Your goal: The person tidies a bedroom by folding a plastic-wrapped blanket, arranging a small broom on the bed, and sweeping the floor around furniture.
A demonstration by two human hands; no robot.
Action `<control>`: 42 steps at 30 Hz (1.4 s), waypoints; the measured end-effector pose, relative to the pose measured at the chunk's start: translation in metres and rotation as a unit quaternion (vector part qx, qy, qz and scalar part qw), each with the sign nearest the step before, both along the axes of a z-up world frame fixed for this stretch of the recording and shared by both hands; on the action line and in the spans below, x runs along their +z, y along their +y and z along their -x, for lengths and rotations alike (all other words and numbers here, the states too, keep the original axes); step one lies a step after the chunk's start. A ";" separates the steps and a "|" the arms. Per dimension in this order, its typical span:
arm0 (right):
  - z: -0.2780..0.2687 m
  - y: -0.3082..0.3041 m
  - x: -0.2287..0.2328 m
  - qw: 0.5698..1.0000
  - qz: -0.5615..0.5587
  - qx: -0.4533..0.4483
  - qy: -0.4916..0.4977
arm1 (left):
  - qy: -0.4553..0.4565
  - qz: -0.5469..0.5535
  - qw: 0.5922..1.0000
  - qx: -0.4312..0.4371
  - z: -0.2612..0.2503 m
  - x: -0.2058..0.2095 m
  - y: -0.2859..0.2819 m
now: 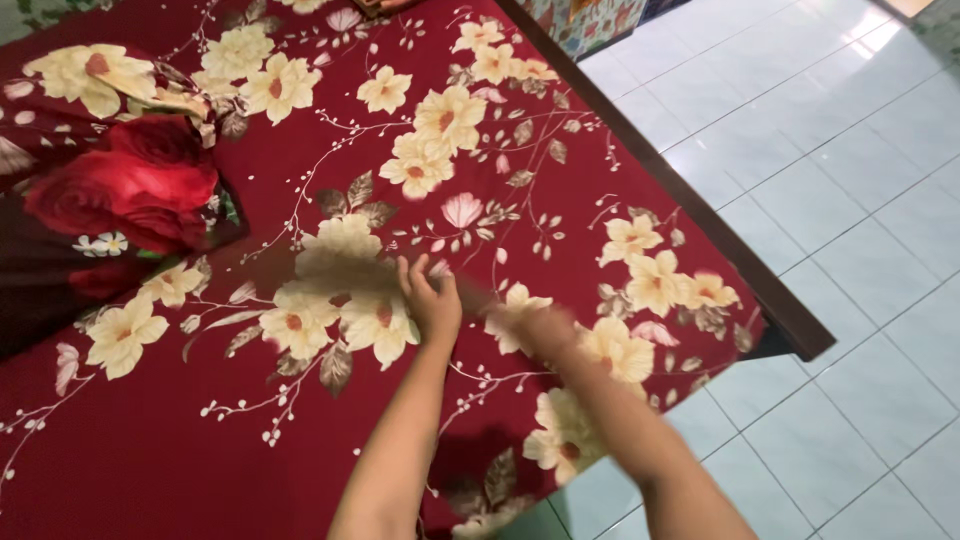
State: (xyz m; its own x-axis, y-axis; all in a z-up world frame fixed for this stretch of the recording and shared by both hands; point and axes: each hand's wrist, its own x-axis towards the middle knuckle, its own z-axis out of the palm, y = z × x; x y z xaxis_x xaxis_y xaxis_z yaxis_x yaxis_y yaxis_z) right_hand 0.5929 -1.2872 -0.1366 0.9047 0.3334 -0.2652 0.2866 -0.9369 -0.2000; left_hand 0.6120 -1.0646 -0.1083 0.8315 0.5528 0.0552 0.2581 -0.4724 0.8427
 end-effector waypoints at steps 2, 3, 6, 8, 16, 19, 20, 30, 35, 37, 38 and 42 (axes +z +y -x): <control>-0.051 -0.069 0.003 0.987 0.006 -0.161 -0.003 | -0.077 0.029 0.996 -0.036 -0.022 -0.014 0.017; -0.078 -0.105 0.015 0.967 0.007 -0.255 -0.009 | -0.074 0.028 0.996 -0.033 -0.031 -0.023 0.027; -0.145 -0.173 0.066 0.878 -0.022 -0.479 -0.008 | -0.044 0.036 0.997 -0.055 -0.056 -0.049 0.051; -0.167 -0.155 0.070 0.871 -0.050 -0.488 -0.024 | -0.035 0.059 0.997 -0.034 -0.074 -0.063 0.057; -0.130 0.129 -0.007 0.996 0.014 0.075 -0.055 | -0.015 0.146 0.989 0.021 -0.132 -0.035 0.069; -0.172 0.108 -0.011 0.999 0.011 0.025 -0.020 | 0.000 0.098 0.995 0.031 -0.136 -0.055 0.089; -0.194 0.083 -0.012 0.999 0.007 -0.042 -0.023 | -0.083 0.020 0.996 0.003 -0.134 -0.069 0.098; -0.242 -0.007 0.053 0.948 -0.064 -0.312 -0.022 | 0.033 0.142 0.989 -0.002 -0.145 -0.084 0.078; -0.131 -0.004 0.027 0.997 0.028 -0.043 0.049 | -0.060 0.038 0.994 -0.088 -0.148 -0.065 0.011; -0.111 -0.075 0.007 0.991 0.006 -0.119 0.063 | -0.056 0.059 0.990 -0.114 -0.146 -0.059 -0.006; -0.103 -0.127 0.006 0.977 -0.056 -0.203 0.031 | -0.053 0.079 0.987 -0.129 -0.143 -0.056 -0.012; -0.124 -0.242 0.044 0.901 0.059 -0.427 -0.043 | 0.054 0.126 0.983 -0.123 -0.132 -0.040 -0.029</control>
